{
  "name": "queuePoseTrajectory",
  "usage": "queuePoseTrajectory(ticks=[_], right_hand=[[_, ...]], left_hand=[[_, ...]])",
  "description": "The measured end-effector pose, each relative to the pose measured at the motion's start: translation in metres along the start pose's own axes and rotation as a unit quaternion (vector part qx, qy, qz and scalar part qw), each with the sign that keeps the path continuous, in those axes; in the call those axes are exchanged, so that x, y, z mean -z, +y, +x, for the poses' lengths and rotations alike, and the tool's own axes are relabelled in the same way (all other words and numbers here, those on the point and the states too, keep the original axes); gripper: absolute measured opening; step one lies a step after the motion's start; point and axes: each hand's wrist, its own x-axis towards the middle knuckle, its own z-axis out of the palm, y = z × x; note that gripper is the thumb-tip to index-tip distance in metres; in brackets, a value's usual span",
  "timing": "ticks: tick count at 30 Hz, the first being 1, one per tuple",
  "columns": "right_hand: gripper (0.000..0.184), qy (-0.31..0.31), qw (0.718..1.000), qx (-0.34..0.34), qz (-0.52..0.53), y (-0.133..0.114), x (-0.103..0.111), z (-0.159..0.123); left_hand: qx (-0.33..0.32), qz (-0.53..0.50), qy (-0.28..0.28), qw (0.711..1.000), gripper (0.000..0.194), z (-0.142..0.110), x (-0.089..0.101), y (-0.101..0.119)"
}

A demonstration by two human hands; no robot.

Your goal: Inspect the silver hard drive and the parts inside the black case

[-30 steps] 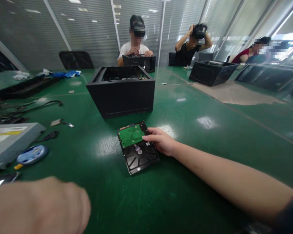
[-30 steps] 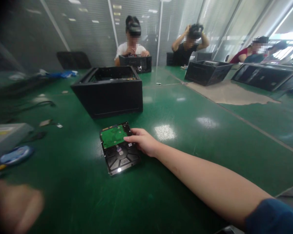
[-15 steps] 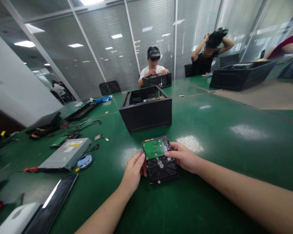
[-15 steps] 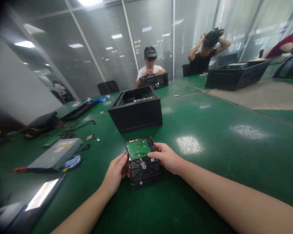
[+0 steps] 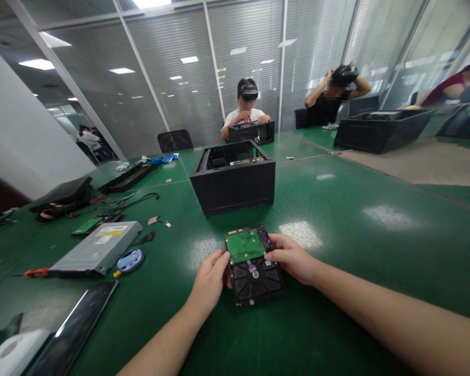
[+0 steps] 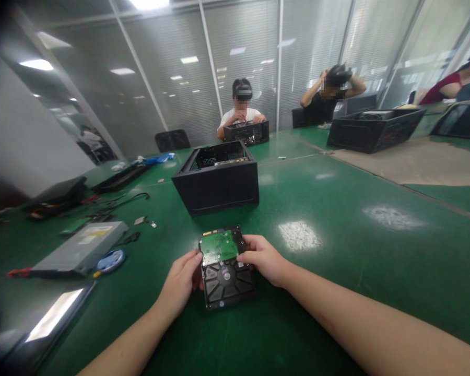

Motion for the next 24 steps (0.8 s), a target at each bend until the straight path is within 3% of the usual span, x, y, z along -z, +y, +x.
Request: queuePoseTrajectory(ticks=[6, 24], right_hand=[[0.039, -0.022, 1.0, 0.004, 0.008, -0.0001, 0.0003, 0.0003], [0.031, 0.029, 0.999, -0.025, 0.01, -0.0018, 0.0001, 0.0019]], left_hand=[[0.006, -0.008, -0.015, 1.0, 0.025, -0.0005, 0.0002, 0.0019], [-0.012, 0.026, -0.036, 0.999, 0.024, 0.0028, 0.0028, -0.0009]])
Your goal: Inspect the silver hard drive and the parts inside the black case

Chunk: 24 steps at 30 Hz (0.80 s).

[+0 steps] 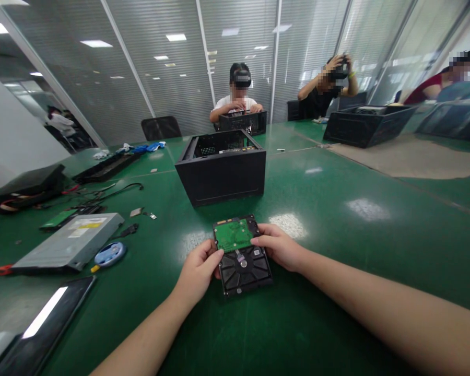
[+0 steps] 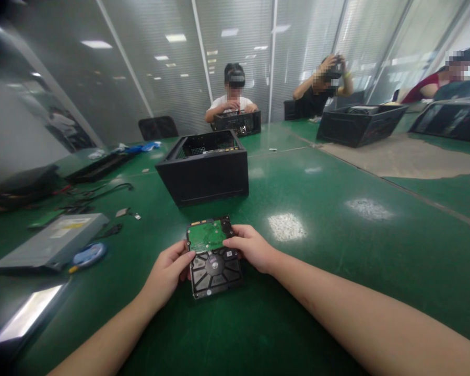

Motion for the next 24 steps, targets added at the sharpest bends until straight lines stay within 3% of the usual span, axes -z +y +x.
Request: queuePoseTrajectory(ticks=[19, 24], right_hand=[[0.026, 0.017, 1.0, -0.007, 0.012, 0.0014, 0.0007, 0.0027], [0.038, -0.001, 0.998, -0.035, 0.051, -0.0011, -0.0001, 0.0042]], left_hand=[[-0.004, 0.019, -0.003, 1.0, 0.026, -0.0002, 0.0013, -0.0012], [-0.009, 0.013, -0.006, 1.0, 0.027, 0.0003, 0.0001, -0.0002]])
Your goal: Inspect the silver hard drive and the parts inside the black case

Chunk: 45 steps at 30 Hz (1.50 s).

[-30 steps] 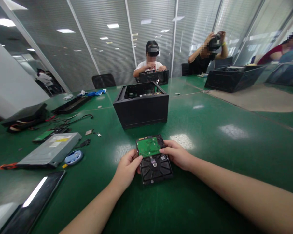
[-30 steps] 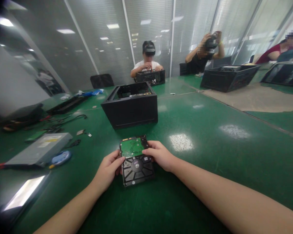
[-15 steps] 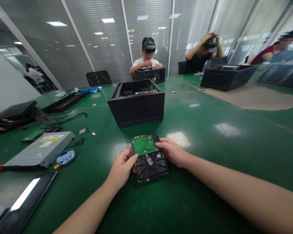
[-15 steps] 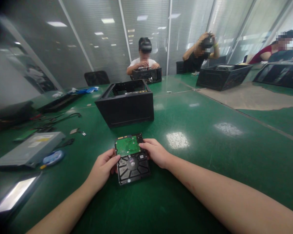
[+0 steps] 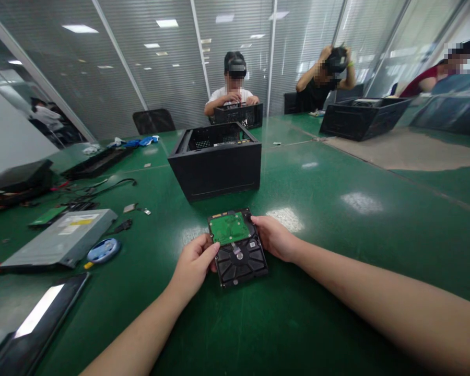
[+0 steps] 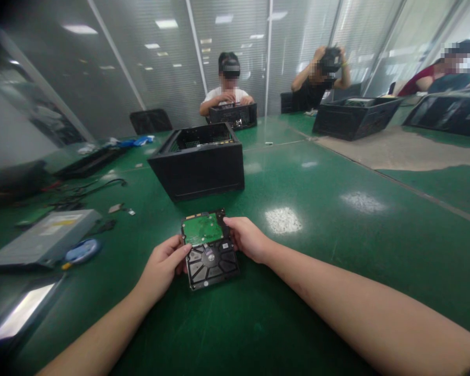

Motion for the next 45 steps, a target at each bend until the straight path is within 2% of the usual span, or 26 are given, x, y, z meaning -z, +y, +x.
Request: queuePoseTrajectory(ticks=[3, 9, 19, 27, 32, 40, 45], right_hand=[[0.043, -0.012, 0.999, -0.024, 0.02, 0.0, 0.0012, 0.0008], [0.026, -0.015, 0.999, 0.029, 0.017, 0.0015, 0.0023, -0.0004], [0.02, 0.004, 0.999, 0.031, 0.013, -0.0001, 0.0001, 0.0001], [0.023, 0.002, 0.999, 0.031, -0.005, -0.0015, -0.0014, -0.0011], [0.031, -0.001, 0.999, 0.032, -0.004, -0.0026, -0.0027, -0.0026], [0.035, -0.011, 0.999, 0.034, 0.01, -0.003, -0.0007, -0.0034], [0.039, -0.043, 0.998, 0.04, 0.027, -0.0042, 0.0008, -0.0033]], left_hand=[[0.002, 0.007, 0.009, 1.0, 0.027, -0.0005, -0.0007, 0.0011], [0.01, -0.023, -0.009, 1.0, 0.029, -0.0011, 0.0013, -0.0019], [0.008, -0.03, -0.02, 0.999, 0.021, -0.0008, 0.0024, 0.0001], [0.004, -0.039, -0.024, 0.999, 0.017, -0.0011, 0.0012, 0.0009], [-0.004, -0.045, -0.041, 0.998, 0.015, -0.001, 0.0024, -0.001], [-0.006, -0.065, -0.055, 0.996, 0.026, -0.0029, 0.0025, -0.0004], [-0.005, -0.065, -0.051, 0.997, 0.03, -0.0025, 0.0, 0.0043]])
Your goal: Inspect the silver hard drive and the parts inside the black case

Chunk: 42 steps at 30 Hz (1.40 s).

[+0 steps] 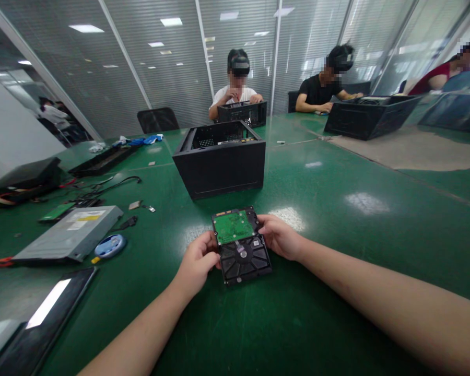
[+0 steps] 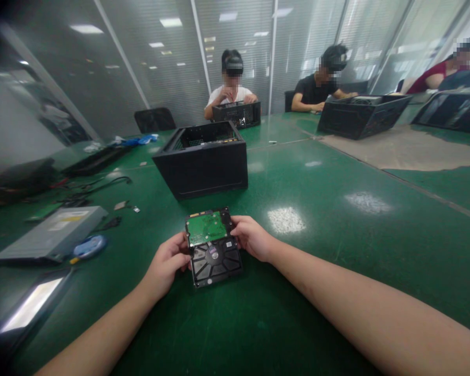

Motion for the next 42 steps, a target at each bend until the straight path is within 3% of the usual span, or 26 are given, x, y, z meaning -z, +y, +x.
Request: queuePoseTrajectory(ticks=[12, 42], right_hand=[[0.072, -0.091, 0.995, 0.017, -0.022, -0.0025, 0.0014, -0.0027], [0.065, -0.067, 0.997, 0.005, -0.031, -0.0036, 0.001, -0.0032]], left_hand=[[0.0, 0.006, 0.017, 1.0, 0.033, 0.0005, -0.0017, 0.0023], [0.0, -0.003, 0.015, 1.0, 0.032, -0.0009, -0.0029, 0.0052]])
